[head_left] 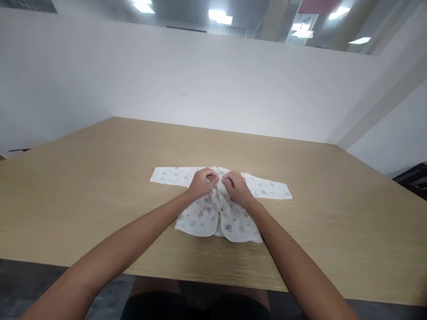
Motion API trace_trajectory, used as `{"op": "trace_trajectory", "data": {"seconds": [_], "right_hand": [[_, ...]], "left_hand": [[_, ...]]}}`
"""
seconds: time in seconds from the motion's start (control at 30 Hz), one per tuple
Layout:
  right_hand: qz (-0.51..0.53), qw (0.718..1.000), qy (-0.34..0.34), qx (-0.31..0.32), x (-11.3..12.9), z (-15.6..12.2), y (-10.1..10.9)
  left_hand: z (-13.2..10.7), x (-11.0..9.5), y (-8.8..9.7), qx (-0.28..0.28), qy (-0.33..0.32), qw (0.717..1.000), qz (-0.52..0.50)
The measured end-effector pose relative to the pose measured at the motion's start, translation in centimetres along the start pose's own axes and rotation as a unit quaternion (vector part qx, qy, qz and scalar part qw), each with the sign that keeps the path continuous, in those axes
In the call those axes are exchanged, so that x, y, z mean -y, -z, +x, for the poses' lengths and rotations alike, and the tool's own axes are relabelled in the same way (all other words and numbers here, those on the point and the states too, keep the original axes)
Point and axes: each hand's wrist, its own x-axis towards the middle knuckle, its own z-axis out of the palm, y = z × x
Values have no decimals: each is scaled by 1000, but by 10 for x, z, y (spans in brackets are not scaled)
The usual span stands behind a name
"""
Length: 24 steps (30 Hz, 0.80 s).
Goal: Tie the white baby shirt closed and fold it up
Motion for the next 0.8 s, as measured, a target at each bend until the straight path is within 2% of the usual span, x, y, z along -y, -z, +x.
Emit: {"op": "trace_trajectory", "data": {"seconds": [0.13, 0.33, 0.47, 0.63, 0.73, 0.8], "right_hand": [[-7, 1000, -1, 6, 0, 0, -1], [-39, 999, 0, 25, 1, -2, 0], [-41, 999, 1, -4, 2, -4, 1], [-20, 997, 41, -60, 5, -4, 2], [-37, 998, 43, -32, 5, -3, 1], [-55, 998, 43, 5, 4, -4, 1]], "left_hand": [[2, 4, 1, 8, 15, 1000, -16], [5, 4, 2, 14, 98, 994, -54], [2, 3, 0, -2, 65, 998, -5], [1, 5, -2, -1, 31, 998, 51], [2, 9, -4, 10, -5, 989, 147], [0, 11, -3, 19, -28, 972, 233]]}}
